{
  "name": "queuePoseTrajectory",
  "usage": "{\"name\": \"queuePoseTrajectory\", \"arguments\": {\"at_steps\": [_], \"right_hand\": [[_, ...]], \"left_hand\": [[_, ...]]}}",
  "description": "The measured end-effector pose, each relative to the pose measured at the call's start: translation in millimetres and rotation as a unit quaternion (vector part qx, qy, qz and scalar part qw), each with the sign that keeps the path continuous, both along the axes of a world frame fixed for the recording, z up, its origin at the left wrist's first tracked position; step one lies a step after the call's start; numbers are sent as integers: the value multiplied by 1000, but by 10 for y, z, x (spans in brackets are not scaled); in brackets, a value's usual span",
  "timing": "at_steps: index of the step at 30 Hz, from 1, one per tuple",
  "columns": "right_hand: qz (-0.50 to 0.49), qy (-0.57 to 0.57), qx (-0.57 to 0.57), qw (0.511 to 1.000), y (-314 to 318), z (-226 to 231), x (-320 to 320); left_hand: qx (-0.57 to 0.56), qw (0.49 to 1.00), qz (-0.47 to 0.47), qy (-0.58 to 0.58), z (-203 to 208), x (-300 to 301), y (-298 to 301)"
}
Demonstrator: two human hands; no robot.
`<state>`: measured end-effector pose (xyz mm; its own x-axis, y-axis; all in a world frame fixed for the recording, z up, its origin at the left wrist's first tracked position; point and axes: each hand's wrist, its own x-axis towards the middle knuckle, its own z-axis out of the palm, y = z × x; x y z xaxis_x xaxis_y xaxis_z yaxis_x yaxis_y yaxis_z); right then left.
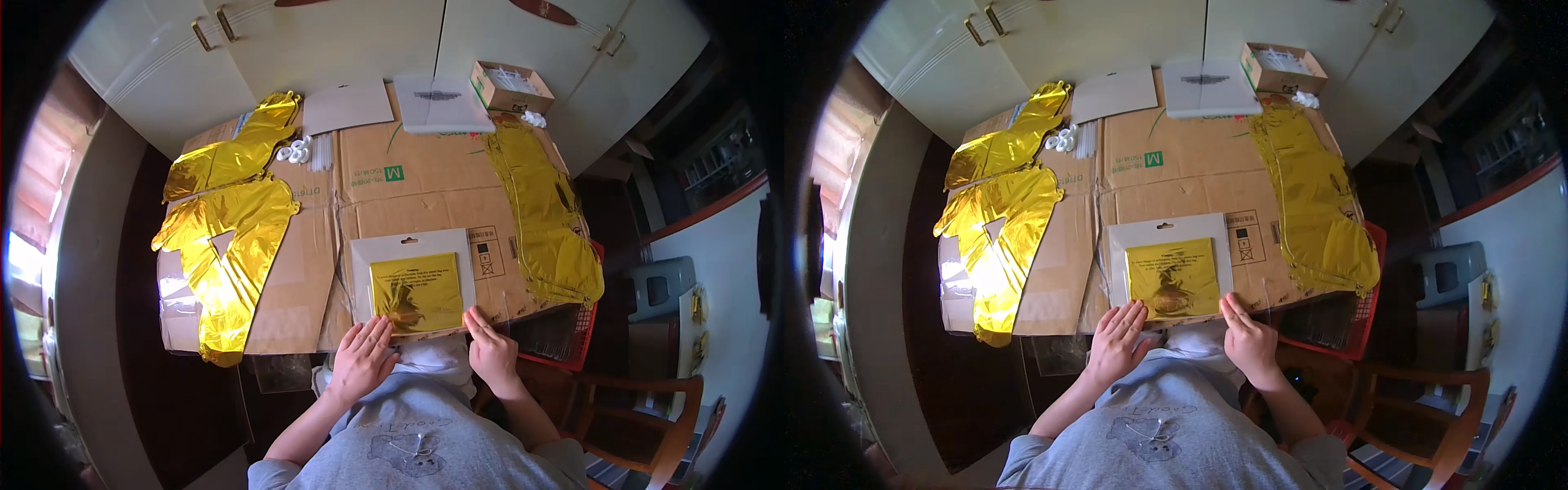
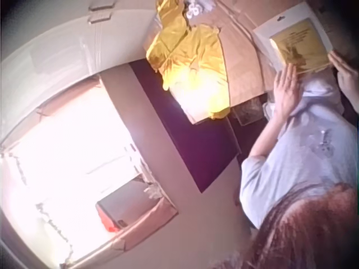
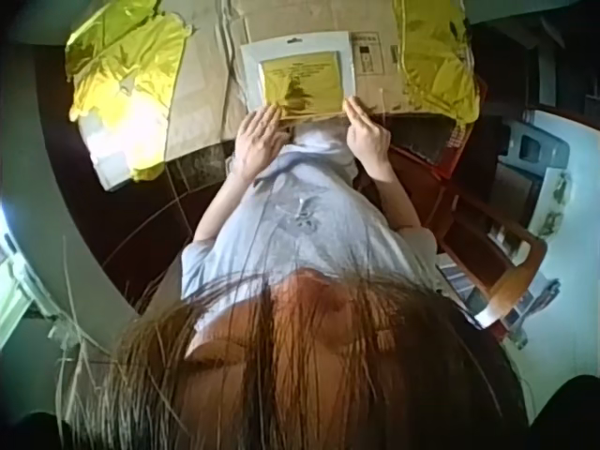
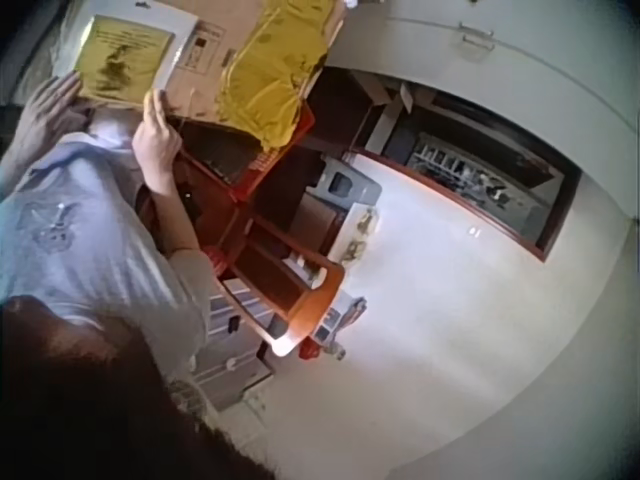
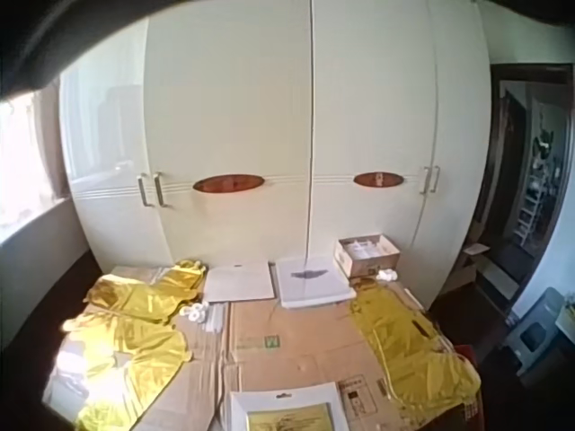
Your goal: Fold and organize gold foil letter/number balloons on a cardboard workspace.
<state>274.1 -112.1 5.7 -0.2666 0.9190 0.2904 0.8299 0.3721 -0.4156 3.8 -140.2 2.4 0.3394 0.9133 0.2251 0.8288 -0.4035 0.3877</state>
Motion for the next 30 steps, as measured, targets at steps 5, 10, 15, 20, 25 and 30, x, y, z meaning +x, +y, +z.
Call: {"name": "queuePoseTrajectory", "arguments": {"at_steps": [5, 10, 15, 20, 25, 30], "right_hand": [[-75, 166, 5, 983, 272, 36, -14], [-31, -9, 94, 995, 531, 172, -160], [92, -88, 94, 987, 767, 142, -608], [145, -60, 81, 984, 898, -96, -584], [141, -53, 47, 987, 916, -167, -566], [122, -62, 24, 990, 911, -141, -573]], "left_hand": [[11, 990, 135, -48, 140, -191, 278], [17, 999, 40, 30, 303, -128, 552], [20, 996, 55, 69, 80, 264, 750], [-4, 994, 66, 87, -67, 316, 769], [-23, 994, 71, 86, 11, 338, 773], [-41, 992, 71, 96, 59, 313, 776]]}}
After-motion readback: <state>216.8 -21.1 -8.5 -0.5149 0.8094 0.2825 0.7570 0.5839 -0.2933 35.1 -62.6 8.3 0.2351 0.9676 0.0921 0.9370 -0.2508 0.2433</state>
